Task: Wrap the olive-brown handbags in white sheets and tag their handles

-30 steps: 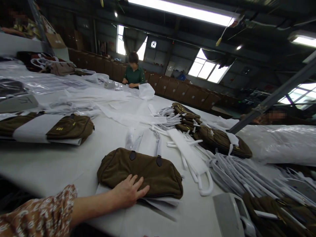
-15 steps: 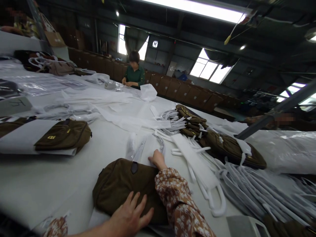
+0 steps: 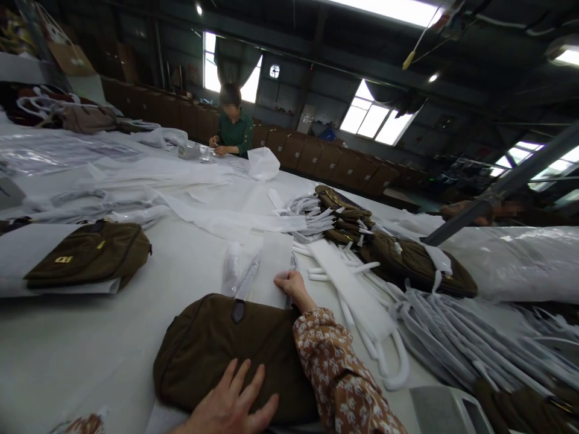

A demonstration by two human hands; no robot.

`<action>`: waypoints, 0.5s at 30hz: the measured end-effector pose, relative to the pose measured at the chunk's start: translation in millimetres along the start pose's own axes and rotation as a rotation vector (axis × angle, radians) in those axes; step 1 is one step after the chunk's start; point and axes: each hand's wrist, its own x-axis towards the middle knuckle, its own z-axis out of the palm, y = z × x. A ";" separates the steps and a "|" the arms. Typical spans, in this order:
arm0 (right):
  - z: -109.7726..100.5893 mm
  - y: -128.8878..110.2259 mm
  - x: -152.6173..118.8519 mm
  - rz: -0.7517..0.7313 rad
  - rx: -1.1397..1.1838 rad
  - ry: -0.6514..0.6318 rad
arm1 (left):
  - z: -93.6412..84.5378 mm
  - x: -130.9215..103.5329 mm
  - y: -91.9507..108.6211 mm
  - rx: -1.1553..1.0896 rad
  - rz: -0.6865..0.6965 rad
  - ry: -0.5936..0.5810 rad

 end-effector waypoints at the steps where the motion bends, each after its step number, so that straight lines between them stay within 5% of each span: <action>1: -0.7 -1.6 1.4 0.011 0.017 -0.003 | -1.4 0.7 -0.9 0.000 0.018 -0.010; 15: -36.9 -30.7 -11.4 0.089 0.186 -0.113 | -4.7 5.1 -4.3 -0.077 0.058 -0.121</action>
